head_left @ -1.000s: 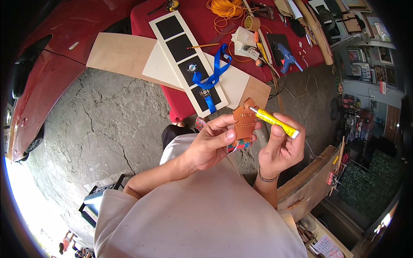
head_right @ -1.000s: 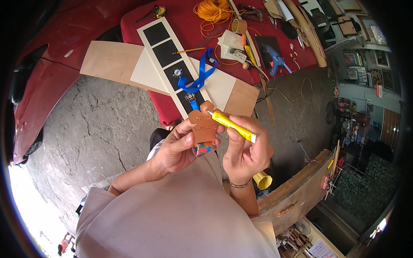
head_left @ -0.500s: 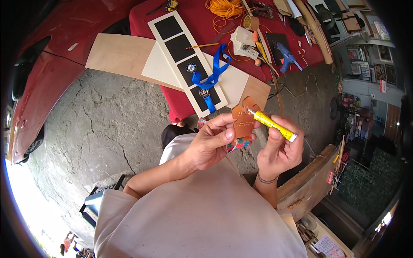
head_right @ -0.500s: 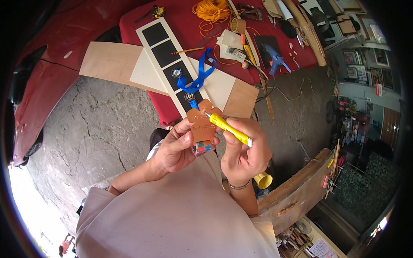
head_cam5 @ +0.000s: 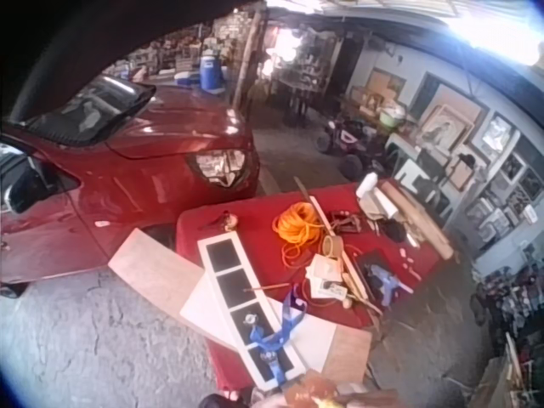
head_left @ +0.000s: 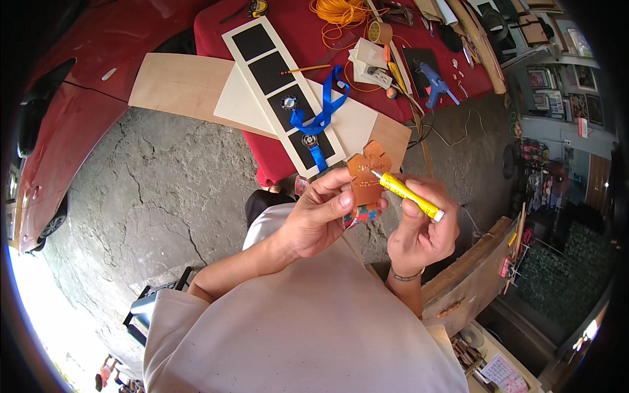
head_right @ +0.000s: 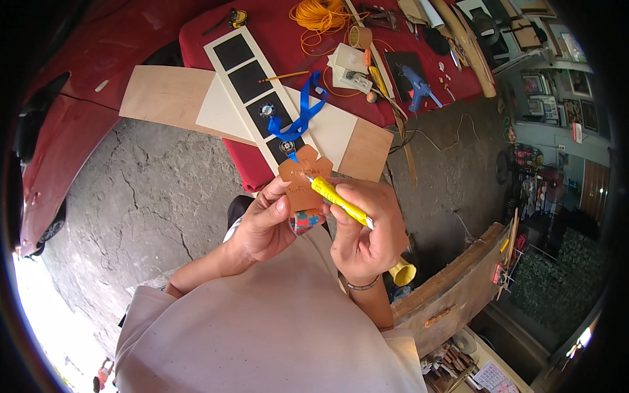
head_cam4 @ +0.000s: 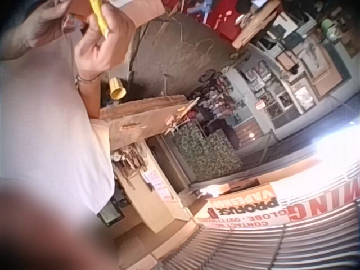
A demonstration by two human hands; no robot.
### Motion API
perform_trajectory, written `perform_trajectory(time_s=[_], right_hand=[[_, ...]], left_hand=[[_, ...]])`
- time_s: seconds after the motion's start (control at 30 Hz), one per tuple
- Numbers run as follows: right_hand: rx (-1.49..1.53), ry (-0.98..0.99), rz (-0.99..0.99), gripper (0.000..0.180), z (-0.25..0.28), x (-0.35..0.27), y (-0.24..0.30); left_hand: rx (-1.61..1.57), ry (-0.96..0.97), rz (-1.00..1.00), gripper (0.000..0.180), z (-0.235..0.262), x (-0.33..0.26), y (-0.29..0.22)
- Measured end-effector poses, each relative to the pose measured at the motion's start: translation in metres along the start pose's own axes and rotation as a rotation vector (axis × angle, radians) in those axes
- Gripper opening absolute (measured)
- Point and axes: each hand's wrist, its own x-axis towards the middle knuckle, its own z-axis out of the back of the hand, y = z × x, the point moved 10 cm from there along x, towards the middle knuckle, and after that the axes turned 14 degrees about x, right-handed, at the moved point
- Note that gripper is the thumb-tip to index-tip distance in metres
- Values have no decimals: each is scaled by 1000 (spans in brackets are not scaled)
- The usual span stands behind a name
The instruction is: The person measures and marks a white board, then uses a hot glue gun to attach medals and ribbons to the board. They retrieve a small item from a shelf and return to continue arranging the medals and ribbons on the display.
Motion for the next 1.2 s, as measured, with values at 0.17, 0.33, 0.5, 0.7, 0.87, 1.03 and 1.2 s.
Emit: perform_trajectory(time_s=[0.17, 0.33, 0.5, 0.7, 0.87, 1.03, 1.2], right_hand=[[-23, 46, 48, 15, -3, 3, 4], [-31, 61, 39, 17, -5, 2, 4], [-45, 59, 30, 18, -5, 1, 3], [-59, 65, 36, 18, -5, 0, 5], [-112, 88, 37, 18, -7, -1, 7], [-112, 85, 40, 17, -8, 0, 7], [-125, 98, 28, 15, -11, 1, 6]], left_hand=[[12, -12, -3, 38, 1, 1, -3], [-1, -3, -24, 40, -1, 2, -5], [4, -3, -19, 40, 2, 3, -5], [2, -45, 10, 39, 8, 4, -4], [0, -51, 6, 40, 7, 4, -10], [1, -29, -5, 43, 4, 6, -16], [-5, -18, 5, 43, 5, 7, -18]])
